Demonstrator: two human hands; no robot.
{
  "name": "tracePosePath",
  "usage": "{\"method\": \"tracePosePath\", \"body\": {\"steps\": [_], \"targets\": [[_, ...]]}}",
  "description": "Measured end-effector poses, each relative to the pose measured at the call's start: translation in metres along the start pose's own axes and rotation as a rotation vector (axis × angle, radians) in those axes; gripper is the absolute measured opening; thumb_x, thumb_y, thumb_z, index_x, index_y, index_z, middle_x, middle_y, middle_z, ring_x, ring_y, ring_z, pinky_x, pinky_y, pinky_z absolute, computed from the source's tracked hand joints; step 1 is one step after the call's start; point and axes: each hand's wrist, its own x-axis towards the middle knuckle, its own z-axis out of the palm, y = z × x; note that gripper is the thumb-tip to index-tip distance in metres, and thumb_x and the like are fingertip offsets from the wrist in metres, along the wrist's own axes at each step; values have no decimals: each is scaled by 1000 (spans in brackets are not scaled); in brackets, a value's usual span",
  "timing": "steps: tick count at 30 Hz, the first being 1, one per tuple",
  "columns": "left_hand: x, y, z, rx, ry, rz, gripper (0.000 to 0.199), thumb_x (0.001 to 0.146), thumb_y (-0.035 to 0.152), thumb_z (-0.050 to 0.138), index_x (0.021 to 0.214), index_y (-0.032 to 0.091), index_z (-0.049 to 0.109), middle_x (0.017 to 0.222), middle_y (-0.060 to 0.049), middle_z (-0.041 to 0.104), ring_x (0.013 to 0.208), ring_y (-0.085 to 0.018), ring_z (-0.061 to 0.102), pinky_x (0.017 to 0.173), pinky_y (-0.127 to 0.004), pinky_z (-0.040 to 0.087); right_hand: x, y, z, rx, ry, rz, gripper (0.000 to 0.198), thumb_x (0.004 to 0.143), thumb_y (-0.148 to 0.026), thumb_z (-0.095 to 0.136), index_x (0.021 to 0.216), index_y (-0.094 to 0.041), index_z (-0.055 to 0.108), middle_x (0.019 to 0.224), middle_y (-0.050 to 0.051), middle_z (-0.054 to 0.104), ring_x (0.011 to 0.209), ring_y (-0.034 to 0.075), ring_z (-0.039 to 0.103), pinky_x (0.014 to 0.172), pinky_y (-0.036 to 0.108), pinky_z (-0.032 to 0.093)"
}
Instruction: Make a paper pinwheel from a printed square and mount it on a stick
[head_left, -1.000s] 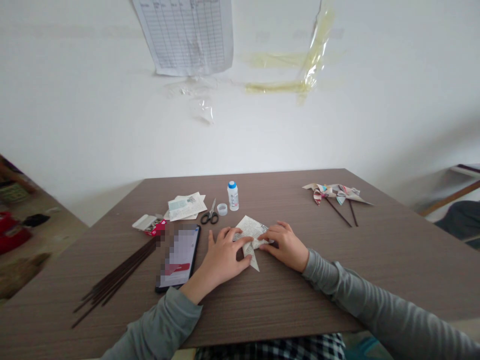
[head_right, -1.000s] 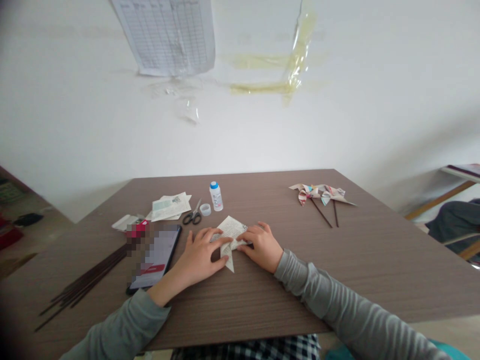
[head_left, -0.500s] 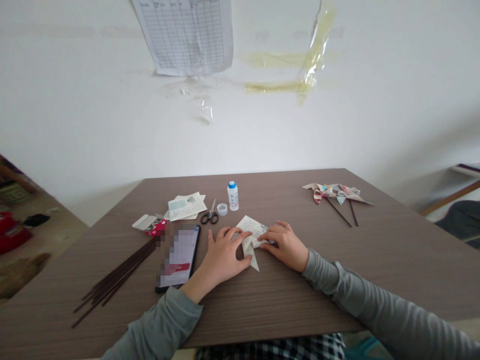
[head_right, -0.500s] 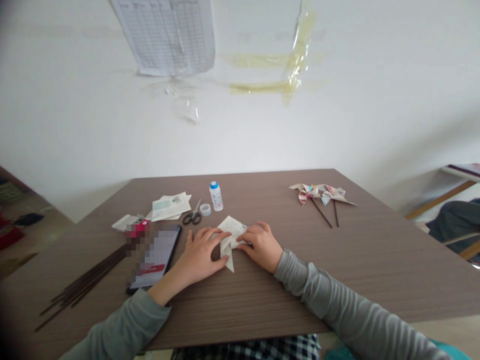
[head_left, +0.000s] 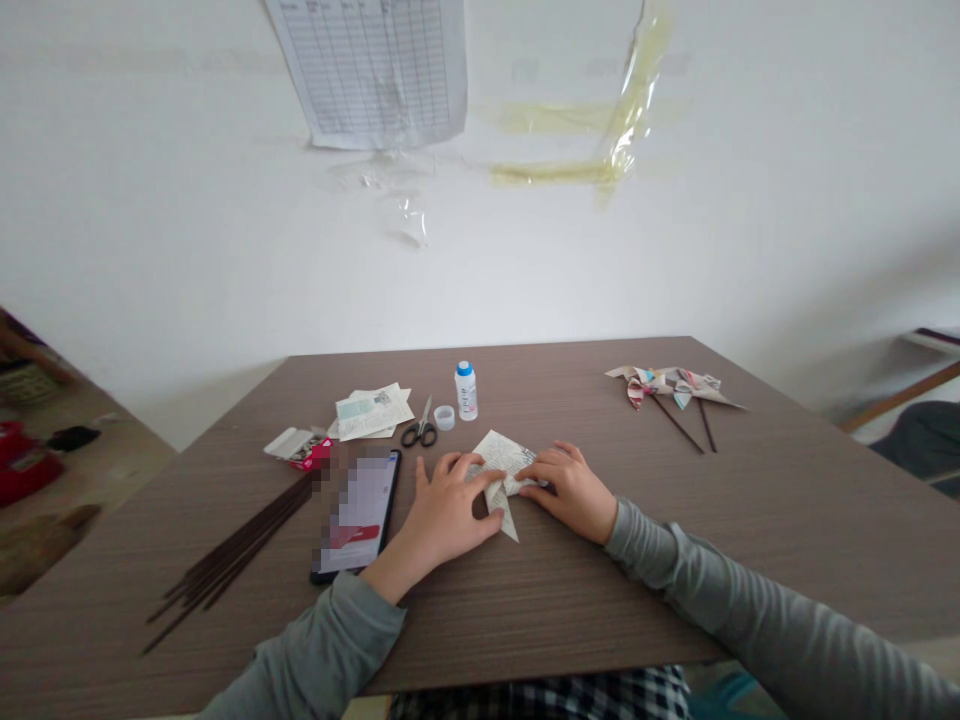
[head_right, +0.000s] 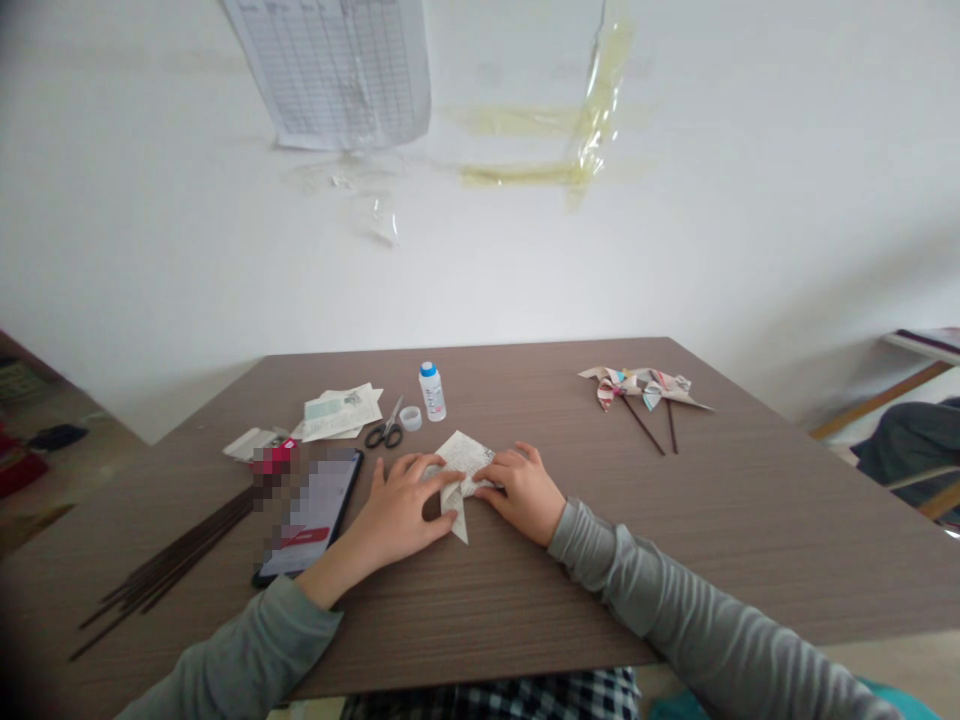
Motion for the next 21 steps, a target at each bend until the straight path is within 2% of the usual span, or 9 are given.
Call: {"method": "tracePosePath", "body": {"steps": [7, 12, 21], "targets": [[1, -2, 0, -15, -11, -3, 54, 111, 42, 94, 165, 43, 93, 183, -14, 77, 179, -57, 59, 152, -106, 24, 0, 1, 0, 7, 15, 1, 12, 119, -30, 91, 124, -33, 102, 110, 10, 97, 109, 35, 95, 139, 72, 63], [1, -2, 0, -27, 19, 2, 52, 110, 38, 96, 161, 41, 94, 181, -14, 79, 178, -57, 61, 151, -106, 26, 0, 0, 0, 7, 12, 4, 12, 120, -30, 90, 124, -31, 101, 111, 9, 97, 109, 34, 94, 140, 71, 61], [2, -2, 1, -2, -10, -11, 58, 112, 41, 95, 170, 43, 90, 185, -15, 77, 182, -58, 58, 151, -107, 25, 1, -1, 0, 11, 19, -3, 10, 117, -27, 94, 123, -31, 101, 110, 8, 97, 108, 33, 94, 139, 68, 62]]}}
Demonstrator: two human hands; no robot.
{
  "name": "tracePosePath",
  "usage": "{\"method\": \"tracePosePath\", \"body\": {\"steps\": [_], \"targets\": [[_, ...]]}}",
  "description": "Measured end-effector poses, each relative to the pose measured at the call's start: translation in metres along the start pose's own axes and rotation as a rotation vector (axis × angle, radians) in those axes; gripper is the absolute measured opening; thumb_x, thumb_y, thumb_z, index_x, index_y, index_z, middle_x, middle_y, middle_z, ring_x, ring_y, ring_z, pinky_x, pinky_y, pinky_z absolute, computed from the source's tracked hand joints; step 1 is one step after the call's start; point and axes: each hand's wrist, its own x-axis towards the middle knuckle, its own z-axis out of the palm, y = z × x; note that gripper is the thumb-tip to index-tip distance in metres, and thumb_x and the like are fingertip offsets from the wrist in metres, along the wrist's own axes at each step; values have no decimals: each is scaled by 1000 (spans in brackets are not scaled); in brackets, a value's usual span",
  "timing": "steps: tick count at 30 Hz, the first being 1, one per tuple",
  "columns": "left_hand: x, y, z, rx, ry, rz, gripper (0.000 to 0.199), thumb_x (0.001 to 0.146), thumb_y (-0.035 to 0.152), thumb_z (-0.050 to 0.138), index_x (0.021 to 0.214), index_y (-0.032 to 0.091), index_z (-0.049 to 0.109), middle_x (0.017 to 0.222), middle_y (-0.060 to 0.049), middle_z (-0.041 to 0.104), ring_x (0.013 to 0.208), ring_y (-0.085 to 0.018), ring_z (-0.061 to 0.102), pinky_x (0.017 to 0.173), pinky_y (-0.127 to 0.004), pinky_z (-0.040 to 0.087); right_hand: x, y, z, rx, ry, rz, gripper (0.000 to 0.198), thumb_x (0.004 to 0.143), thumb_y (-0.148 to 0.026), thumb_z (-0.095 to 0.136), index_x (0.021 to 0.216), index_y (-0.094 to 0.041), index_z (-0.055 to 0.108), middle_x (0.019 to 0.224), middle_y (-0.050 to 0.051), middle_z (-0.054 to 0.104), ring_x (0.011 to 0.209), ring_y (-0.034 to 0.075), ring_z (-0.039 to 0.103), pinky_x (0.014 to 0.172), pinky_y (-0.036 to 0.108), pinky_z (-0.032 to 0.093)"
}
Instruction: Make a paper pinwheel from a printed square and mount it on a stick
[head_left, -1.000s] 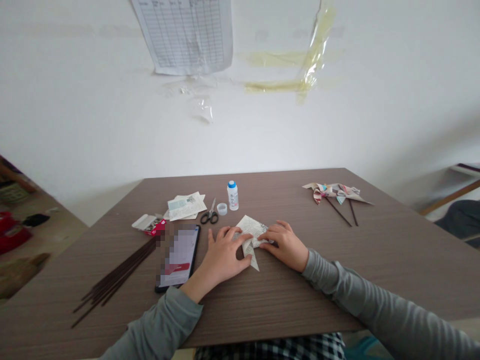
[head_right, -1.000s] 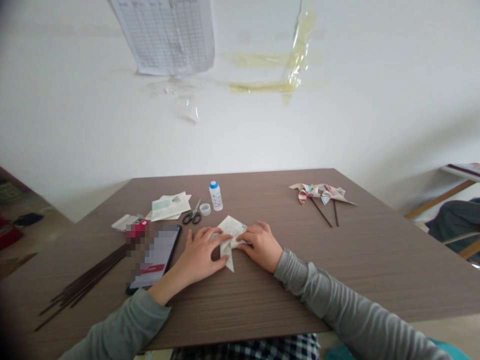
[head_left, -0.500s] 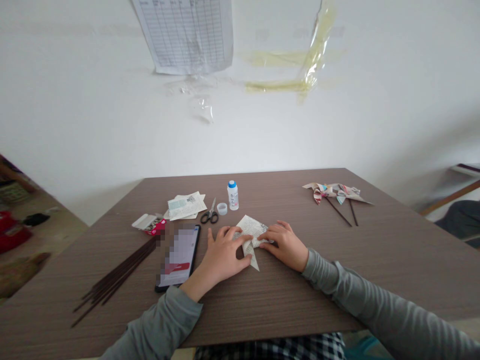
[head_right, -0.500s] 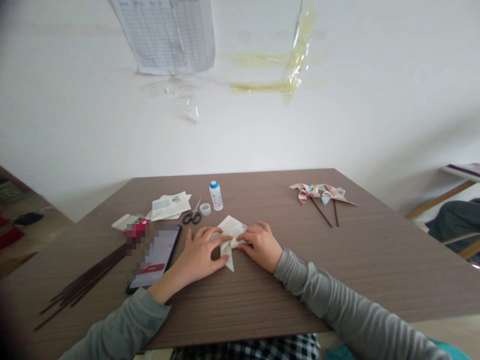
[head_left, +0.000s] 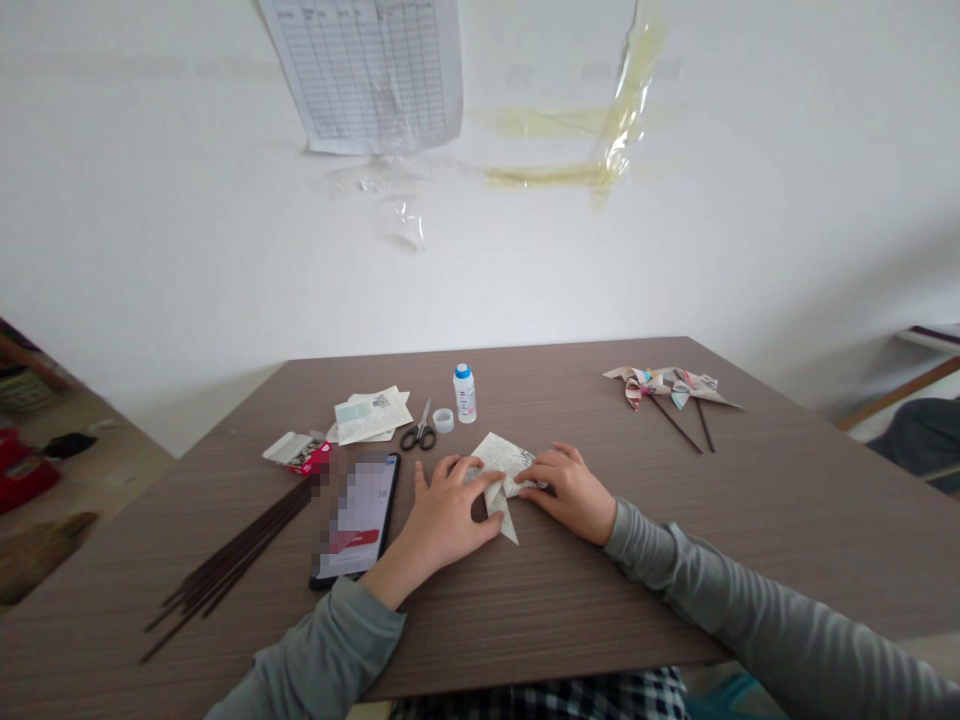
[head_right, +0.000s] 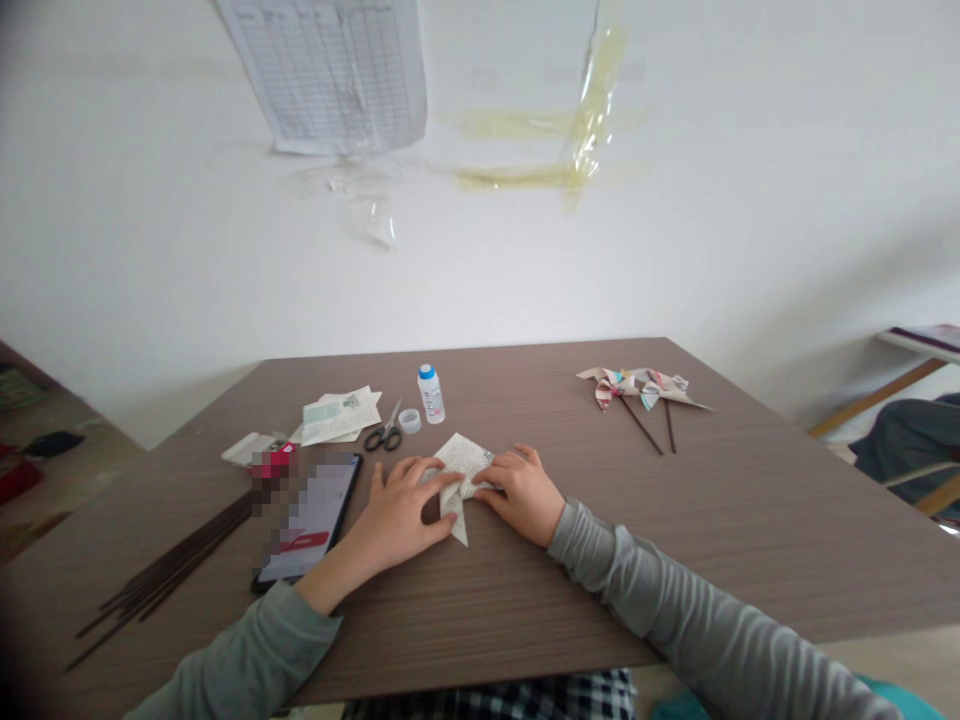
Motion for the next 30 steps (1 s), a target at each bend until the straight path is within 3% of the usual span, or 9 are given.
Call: {"method": "tracePosePath", "body": {"steps": [7, 21, 30], "targets": [[3, -5, 5, 10, 8, 5, 66, 111, 44, 95, 176, 45, 85, 183, -14, 78, 180, -57, 59, 150, -107, 28, 0, 2, 3, -24, 16, -19, 9, 120, -30, 92, 122, -29, 101, 110, 8, 96, 107, 30, 93, 137, 67, 63], [1, 2, -4, 18, -29, -14, 62, 113, 40, 94, 175, 41, 88, 188, -16, 75, 184, -57, 57, 152, -106, 24, 0, 1, 4, -34, -6, -3, 14, 124, -34, 88, 128, -31, 102, 111, 9, 96, 113, 35, 94, 140, 71, 62], [1, 2, -7, 24, -45, -24, 61, 114, 42, 93, 175, 45, 88, 189, -14, 75, 185, -56, 56, 153, -105, 24, 1, 3, 4, -35, -14, -14, 13, 122, -32, 91, 128, -29, 101, 110, 10, 96, 109, 33, 92, 139, 69, 61]]}}
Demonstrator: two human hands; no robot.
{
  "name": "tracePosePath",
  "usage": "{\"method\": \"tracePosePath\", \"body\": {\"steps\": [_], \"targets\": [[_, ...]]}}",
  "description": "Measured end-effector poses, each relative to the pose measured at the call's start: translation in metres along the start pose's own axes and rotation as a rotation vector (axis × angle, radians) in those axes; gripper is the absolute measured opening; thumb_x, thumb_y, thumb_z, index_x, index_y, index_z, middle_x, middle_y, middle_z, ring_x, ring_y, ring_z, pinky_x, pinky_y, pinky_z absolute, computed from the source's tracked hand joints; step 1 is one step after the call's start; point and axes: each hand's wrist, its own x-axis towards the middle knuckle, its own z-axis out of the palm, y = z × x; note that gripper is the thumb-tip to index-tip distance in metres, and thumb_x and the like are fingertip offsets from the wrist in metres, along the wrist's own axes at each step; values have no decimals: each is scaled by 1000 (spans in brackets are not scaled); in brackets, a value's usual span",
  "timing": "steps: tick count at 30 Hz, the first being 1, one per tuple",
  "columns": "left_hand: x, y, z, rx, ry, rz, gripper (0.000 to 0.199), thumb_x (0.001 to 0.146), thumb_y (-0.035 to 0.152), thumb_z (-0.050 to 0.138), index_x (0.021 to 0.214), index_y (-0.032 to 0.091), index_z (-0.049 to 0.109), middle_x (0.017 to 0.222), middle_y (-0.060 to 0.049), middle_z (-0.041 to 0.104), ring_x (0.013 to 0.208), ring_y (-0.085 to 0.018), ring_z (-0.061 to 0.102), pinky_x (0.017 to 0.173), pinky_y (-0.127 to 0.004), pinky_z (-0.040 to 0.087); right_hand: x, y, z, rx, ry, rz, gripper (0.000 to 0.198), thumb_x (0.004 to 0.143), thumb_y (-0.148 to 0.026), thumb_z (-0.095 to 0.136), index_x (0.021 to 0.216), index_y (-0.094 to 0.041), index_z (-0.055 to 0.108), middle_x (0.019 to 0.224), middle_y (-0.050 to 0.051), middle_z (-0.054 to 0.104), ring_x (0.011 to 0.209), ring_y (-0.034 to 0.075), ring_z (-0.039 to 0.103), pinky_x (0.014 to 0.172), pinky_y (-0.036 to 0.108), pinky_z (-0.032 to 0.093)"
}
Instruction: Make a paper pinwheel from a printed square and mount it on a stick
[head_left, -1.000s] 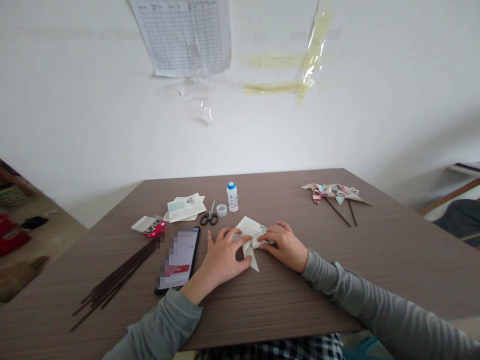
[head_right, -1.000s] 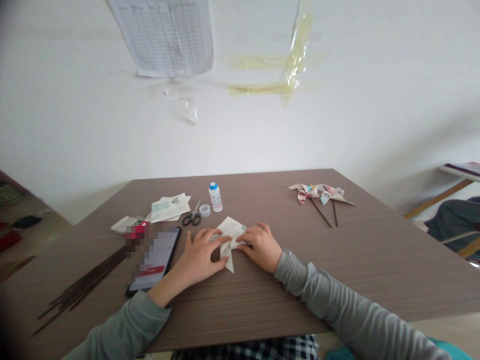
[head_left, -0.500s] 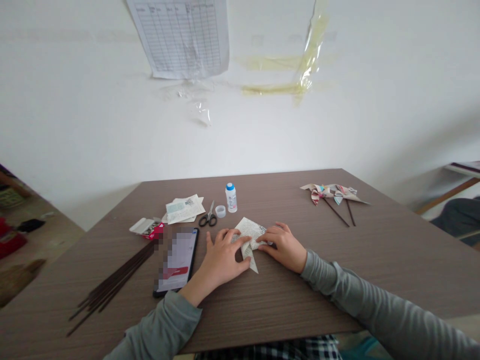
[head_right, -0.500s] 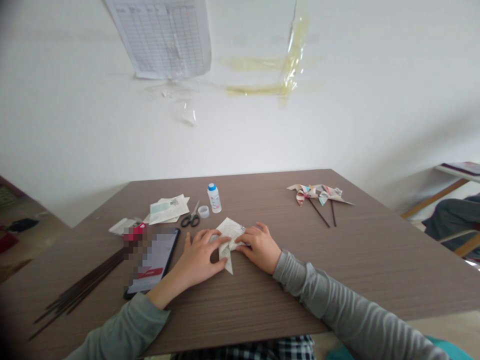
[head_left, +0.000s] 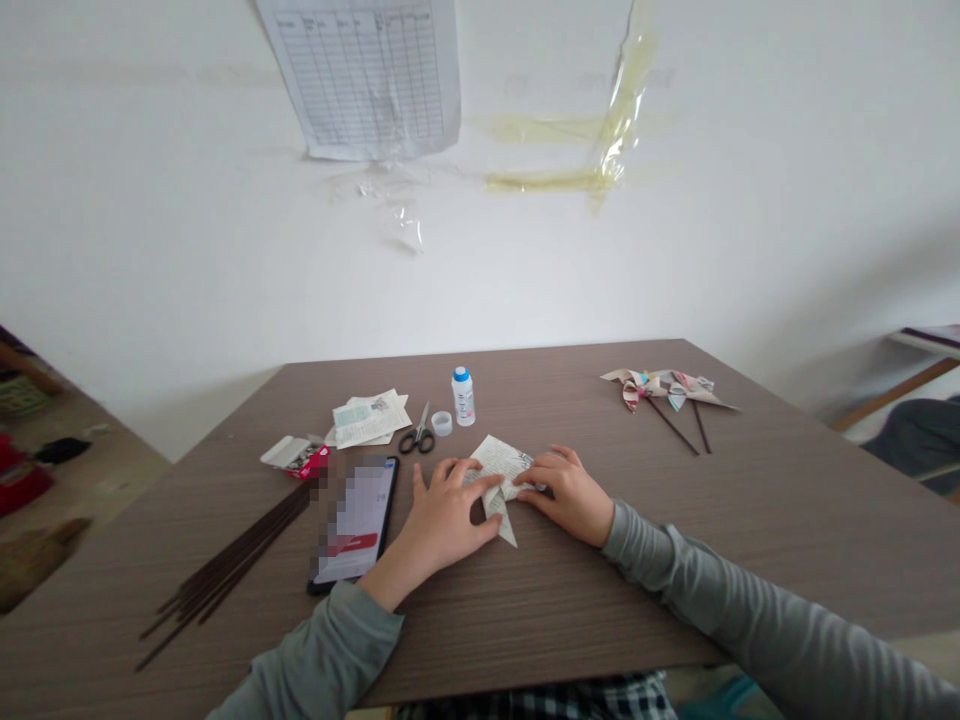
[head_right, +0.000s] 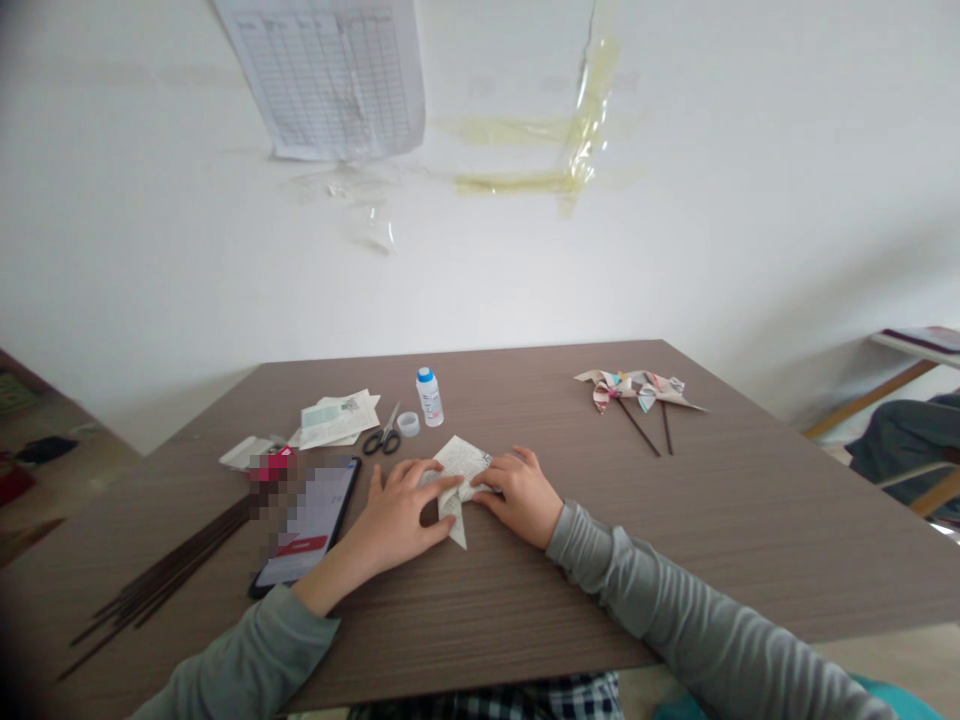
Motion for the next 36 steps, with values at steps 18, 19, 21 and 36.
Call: {"method": "tracePosePath", "body": {"steps": [18, 19, 21, 36], "targets": [[1, -3, 6, -10, 36, -4, 69, 110, 45, 97, 177, 48, 84, 185, -13, 76, 182, -54, 58, 154, -101, 28, 0, -5, -6, 24, 3, 21, 12, 118, -27, 94, 125, -33, 102, 108, 8, 96, 111, 35, 94, 137, 68, 63], [1, -3, 6, -11, 35, -3, 66, 110, 45, 97, 175, 48, 86, 185, -13, 76, 182, -54, 58, 154, -102, 27, 0, -4, -6, 23, 3, 23, 12, 118, -27, 94, 125, -33, 102, 108, 8, 96, 111, 35, 94, 137, 68, 62], [1, -2, 5, -10, 26, -2, 60, 112, 44, 96, 171, 47, 89, 187, -13, 75, 183, -54, 56, 153, -103, 26, 0, -4, -6, 17, 5, 23, 12, 118, -28, 94, 124, -33, 102, 109, 7, 96, 112, 34, 94, 138, 67, 62], [-1, -5, 2, -9, 27, 13, 53, 111, 41, 94, 164, 47, 94, 188, -11, 76, 181, -55, 59, 153, -101, 27, 1, -6, -7, 31, 6, 26, 14, 120, -32, 88, 123, -36, 101, 111, 8, 98, 111, 35, 95, 139, 70, 64]]}}
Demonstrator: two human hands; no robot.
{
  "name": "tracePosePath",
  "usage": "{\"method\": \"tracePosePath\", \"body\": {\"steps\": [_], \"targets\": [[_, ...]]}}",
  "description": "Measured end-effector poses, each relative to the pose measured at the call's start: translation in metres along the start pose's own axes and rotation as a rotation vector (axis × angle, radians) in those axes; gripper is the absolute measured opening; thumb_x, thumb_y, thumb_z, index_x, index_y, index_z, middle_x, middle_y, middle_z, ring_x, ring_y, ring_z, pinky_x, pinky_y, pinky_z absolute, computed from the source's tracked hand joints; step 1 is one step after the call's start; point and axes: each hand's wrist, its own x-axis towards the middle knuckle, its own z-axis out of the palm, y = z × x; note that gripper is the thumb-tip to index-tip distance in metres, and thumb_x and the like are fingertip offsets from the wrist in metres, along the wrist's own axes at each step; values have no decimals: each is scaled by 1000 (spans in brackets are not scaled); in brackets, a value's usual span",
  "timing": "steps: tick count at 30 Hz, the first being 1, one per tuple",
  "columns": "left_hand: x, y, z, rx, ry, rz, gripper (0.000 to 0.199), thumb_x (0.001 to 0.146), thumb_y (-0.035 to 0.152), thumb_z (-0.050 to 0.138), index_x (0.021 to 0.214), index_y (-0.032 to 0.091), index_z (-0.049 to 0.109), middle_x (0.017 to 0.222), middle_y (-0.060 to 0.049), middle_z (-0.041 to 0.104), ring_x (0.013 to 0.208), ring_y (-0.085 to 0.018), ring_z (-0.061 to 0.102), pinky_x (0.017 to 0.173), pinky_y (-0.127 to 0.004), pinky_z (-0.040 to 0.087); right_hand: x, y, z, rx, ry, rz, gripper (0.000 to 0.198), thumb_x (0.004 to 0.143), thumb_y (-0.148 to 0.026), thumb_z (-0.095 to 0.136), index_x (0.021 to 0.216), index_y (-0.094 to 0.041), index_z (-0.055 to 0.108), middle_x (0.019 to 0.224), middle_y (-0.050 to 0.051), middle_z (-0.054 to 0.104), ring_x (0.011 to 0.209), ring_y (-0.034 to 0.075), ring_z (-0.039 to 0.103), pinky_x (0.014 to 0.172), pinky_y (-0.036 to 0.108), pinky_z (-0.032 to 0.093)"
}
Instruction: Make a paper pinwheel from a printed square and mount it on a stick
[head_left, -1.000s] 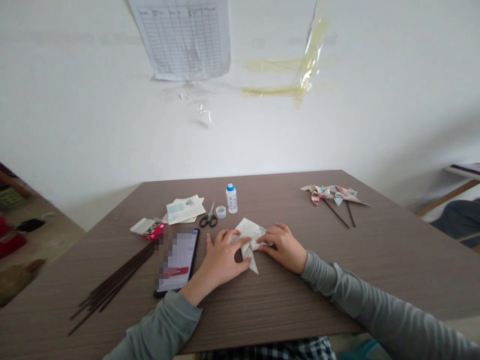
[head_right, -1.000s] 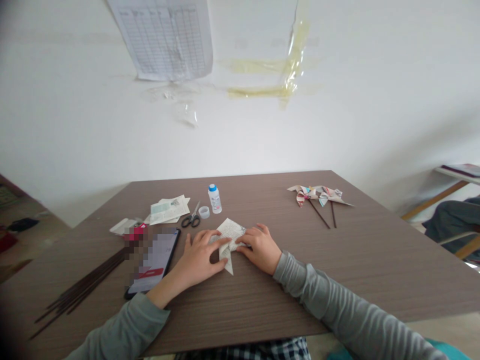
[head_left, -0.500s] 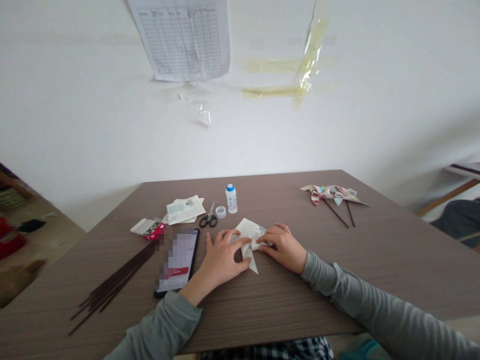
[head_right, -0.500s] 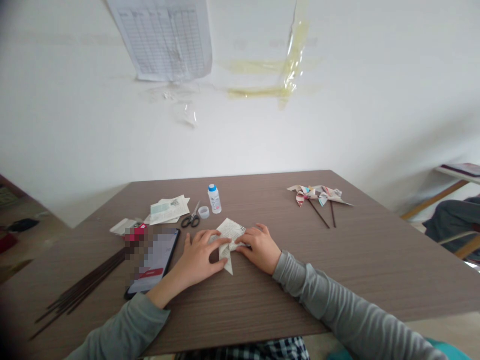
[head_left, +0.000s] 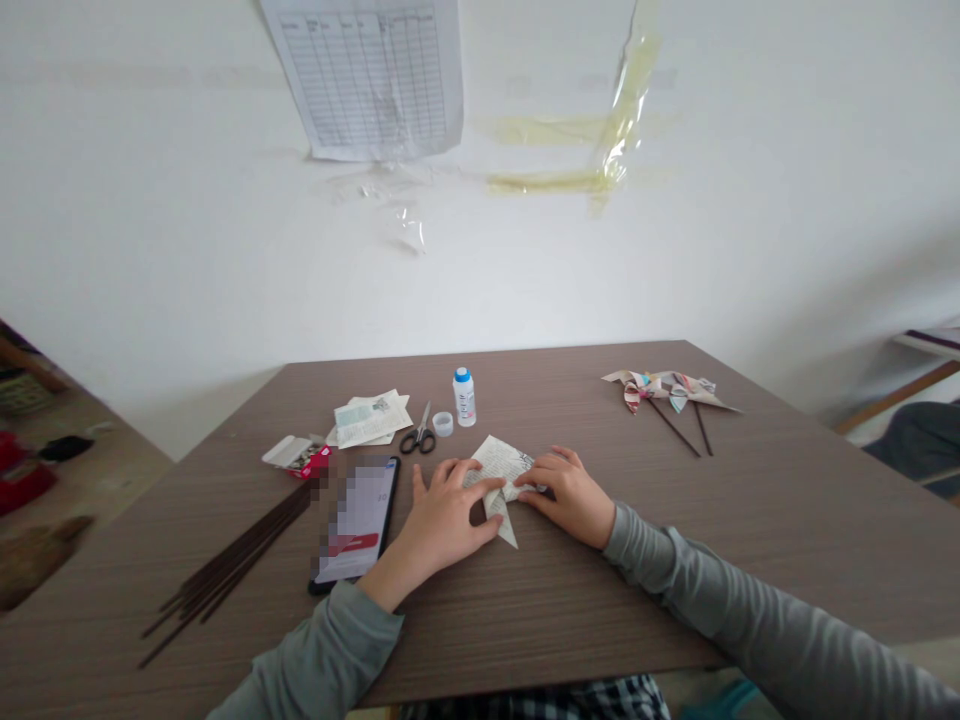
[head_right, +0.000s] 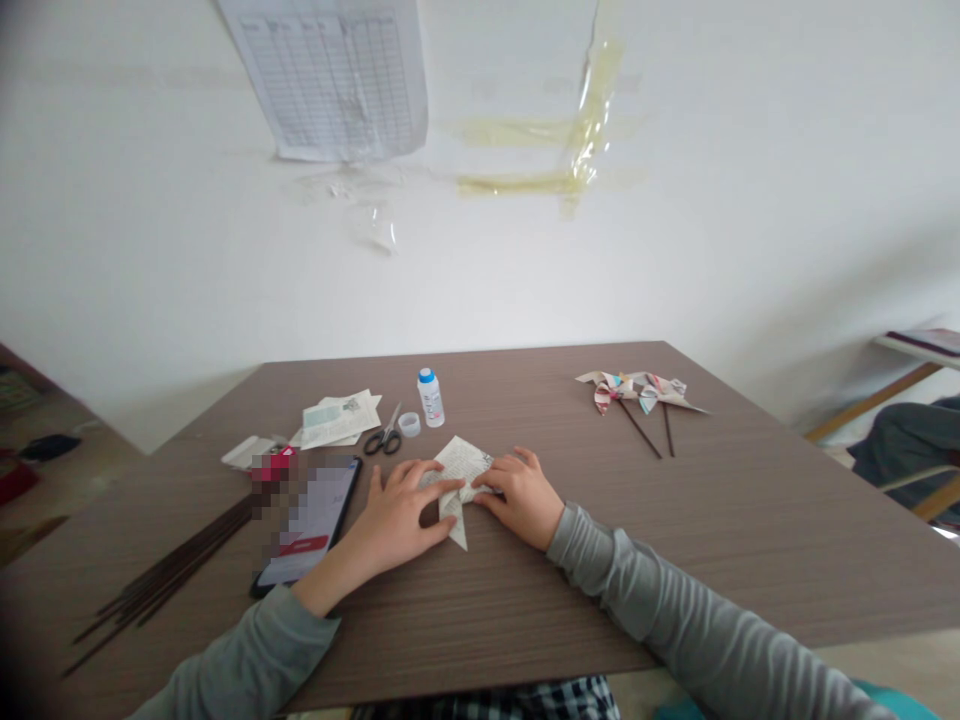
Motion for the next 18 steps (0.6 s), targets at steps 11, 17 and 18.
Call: {"method": "tracePosePath", "body": {"steps": [11, 17, 18], "targets": [[-4, 4, -5, 33, -20, -8, 58, 114, 37, 91, 170, 47, 90, 204, -9, 62, 189, -58, 51, 153, -103, 25, 1, -9, -6, 16, -5, 23, 16, 121, -37, 85, 119, -41, 100, 107, 8, 96, 108, 36, 95, 136, 69, 66], [-1, 3, 0, 4, -20, -11, 62, 113, 37, 94, 173, 47, 86, 198, -9, 69, 188, -57, 53, 153, -105, 24, 1, -8, -5, -7, -6, 19, 17, 119, -33, 86, 119, -41, 101, 111, 8, 97, 112, 37, 96, 136, 69, 67], [-1, 3, 1, 1, -21, -10, 64, 113, 37, 94, 176, 46, 84, 198, -10, 69, 189, -57, 52, 152, -106, 22, 1, -8, -5, -4, -7, 18, 17, 119, -31, 86, 120, -41, 101, 111, 8, 97, 112, 37, 96, 137, 69, 66]]}}
